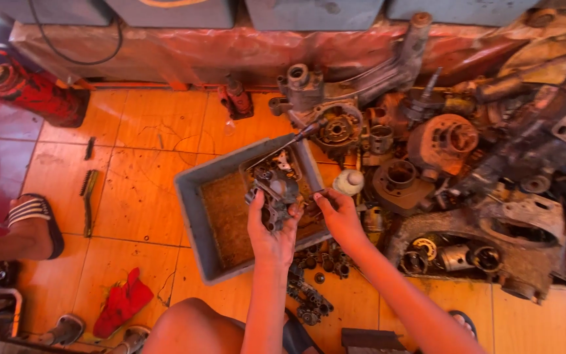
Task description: Removing screws from a motorcycle carburetor using a screwdriver to disassemble it.
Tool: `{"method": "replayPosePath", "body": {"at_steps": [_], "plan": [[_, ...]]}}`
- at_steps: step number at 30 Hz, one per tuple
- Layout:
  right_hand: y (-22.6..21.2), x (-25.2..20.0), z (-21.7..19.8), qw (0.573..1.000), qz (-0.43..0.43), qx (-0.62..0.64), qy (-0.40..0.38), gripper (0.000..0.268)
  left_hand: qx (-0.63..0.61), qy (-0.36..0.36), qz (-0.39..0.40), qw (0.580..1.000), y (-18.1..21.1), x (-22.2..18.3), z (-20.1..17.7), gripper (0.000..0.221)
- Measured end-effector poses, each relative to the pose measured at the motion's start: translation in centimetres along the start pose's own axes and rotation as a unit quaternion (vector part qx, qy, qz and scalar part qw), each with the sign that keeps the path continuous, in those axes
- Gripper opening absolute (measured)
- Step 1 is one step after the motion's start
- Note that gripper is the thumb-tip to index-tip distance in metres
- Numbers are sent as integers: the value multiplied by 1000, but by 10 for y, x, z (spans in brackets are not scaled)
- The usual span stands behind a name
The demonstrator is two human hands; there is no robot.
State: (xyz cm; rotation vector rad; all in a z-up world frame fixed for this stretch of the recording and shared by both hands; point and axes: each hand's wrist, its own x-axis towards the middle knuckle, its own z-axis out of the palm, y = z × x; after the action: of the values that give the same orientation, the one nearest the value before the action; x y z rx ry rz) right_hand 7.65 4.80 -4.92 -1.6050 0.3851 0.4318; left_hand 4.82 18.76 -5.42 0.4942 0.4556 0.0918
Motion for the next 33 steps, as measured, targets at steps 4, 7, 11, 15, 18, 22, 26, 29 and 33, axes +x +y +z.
{"method": "replayPosePath", "body": {"at_steps": [4,7,11,15,18,22,26,29,33], "plan": [[-24,-55,-65,997,-38,-66,-9,46,73,34,-76,994,-28,-30,29,100],[17,-86,-125,961,-120,-231,-91,22,137,-42,-126,982,-54,-54,38,58],[178,-88,-173,723,144,-634,-234,68,71,-130,-157,976,-84,-80,50,52],[332,-93,-200,752,119,-620,-190,76,149,-123,-168,967,-99,-107,64,41],[387,-81,-211,775,-33,-618,-132,53,222,-27,-235,946,-105,-120,75,68],[365,-78,-238,769,98,-595,-211,65,266,8,-258,929,-107,-124,82,78],[201,-104,-261,694,126,-649,-286,15,355,-7,-183,917,-119,-105,53,94],[42,-170,-263,689,109,-674,-243,29,322,-74,-106,938,-142,-76,-17,71],[-68,-225,-286,868,-16,-490,-78,10,374,-113,-35,920,-107,-95,51,38]]}}
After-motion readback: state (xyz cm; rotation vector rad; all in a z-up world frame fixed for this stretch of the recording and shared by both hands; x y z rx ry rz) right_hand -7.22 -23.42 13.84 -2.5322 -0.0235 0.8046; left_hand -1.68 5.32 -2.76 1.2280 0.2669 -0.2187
